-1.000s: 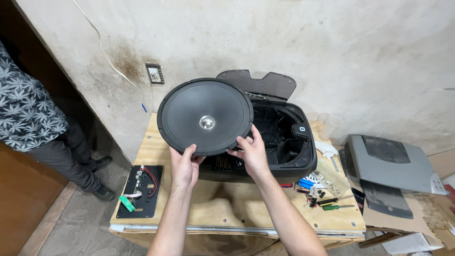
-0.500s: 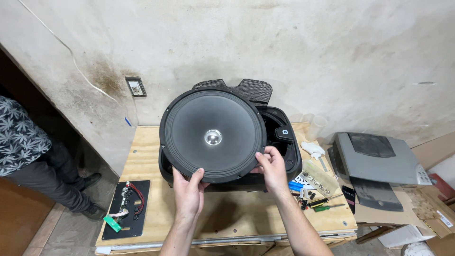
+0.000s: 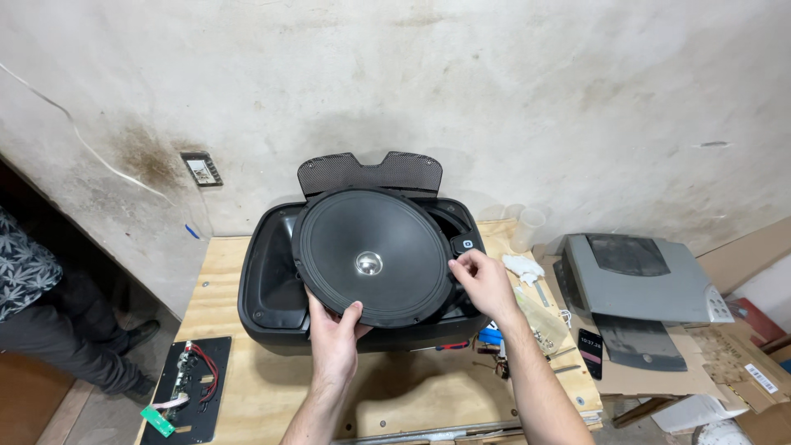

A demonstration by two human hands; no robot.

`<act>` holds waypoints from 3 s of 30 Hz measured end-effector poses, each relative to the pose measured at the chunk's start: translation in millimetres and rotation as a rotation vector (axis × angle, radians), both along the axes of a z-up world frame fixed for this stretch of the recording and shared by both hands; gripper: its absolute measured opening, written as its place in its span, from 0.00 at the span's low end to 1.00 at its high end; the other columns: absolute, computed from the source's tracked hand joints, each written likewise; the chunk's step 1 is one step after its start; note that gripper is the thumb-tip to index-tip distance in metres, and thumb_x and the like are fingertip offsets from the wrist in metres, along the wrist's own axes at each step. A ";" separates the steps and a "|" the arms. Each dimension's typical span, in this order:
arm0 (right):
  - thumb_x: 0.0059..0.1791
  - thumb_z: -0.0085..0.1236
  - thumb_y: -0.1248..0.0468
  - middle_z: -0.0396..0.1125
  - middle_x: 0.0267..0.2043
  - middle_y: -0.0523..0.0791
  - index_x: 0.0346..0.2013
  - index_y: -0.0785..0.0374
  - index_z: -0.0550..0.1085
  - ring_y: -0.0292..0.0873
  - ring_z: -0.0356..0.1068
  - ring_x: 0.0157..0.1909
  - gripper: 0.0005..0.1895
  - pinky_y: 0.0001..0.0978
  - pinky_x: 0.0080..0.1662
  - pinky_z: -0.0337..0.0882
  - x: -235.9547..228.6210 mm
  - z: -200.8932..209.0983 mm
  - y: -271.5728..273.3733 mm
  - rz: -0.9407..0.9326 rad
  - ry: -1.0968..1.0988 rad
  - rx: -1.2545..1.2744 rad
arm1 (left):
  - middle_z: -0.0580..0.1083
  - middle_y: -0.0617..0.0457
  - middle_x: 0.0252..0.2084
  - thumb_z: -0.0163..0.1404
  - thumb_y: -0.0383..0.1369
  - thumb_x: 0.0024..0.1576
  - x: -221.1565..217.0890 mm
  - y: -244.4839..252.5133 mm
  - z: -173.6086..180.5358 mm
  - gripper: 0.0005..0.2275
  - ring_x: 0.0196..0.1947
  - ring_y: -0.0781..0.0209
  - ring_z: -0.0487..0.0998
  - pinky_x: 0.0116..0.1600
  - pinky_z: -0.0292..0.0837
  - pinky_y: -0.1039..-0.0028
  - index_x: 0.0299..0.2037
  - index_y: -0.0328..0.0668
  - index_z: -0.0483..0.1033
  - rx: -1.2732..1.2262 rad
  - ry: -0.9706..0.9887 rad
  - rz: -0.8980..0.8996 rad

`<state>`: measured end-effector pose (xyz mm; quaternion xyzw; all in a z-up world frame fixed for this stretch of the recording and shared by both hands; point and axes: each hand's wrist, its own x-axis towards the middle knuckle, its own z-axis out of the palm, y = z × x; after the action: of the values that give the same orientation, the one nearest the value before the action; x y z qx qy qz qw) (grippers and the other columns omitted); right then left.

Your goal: The person places a large black speaker cone into a plastic housing on a workbench, aligns it, and secures it by hand-tightening and then using a screwdriver to fasten screws around the perimeter. The person works methodically around the speaker to ensure it is firmly attached.

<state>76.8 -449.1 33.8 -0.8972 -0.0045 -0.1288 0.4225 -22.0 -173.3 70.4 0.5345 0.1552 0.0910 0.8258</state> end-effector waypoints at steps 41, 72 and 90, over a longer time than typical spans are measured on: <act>0.53 0.45 0.70 0.74 0.69 0.42 0.62 0.58 0.84 0.47 0.71 0.70 0.26 0.43 0.71 0.66 231.3 -44.8 -42.5 0.554 -0.163 -0.320 | 0.80 0.38 0.46 0.52 0.16 0.61 66.1 -22.4 -90.2 0.23 0.33 0.49 0.82 0.30 0.85 0.58 0.67 0.40 0.73 -0.118 0.064 0.039; 0.48 0.44 0.77 0.74 0.70 0.43 0.62 0.58 0.84 0.47 0.74 0.70 0.32 0.36 0.73 0.68 229.2 -58.5 -49.0 0.481 -0.217 -0.309 | 0.61 0.32 0.78 0.56 0.46 0.63 60.6 -7.9 -117.4 0.32 0.75 0.32 0.65 0.67 0.69 0.38 0.77 0.45 0.67 1.646 -0.203 0.184; 0.48 0.47 0.75 0.75 0.67 0.49 0.59 0.66 0.82 0.60 0.70 0.65 0.27 0.44 0.71 0.69 244.5 -76.5 -48.5 0.451 -0.317 -0.498 | 0.49 0.27 0.86 0.55 0.70 0.60 74.5 28.9 -144.3 0.52 0.87 0.31 0.46 0.84 0.43 0.42 0.79 0.27 0.58 1.738 -0.209 -0.118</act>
<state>321.3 -497.6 -42.7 -0.9178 -0.2988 -0.1647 0.2029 52.5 -144.5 -73.9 0.9705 -0.0732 0.1826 0.1397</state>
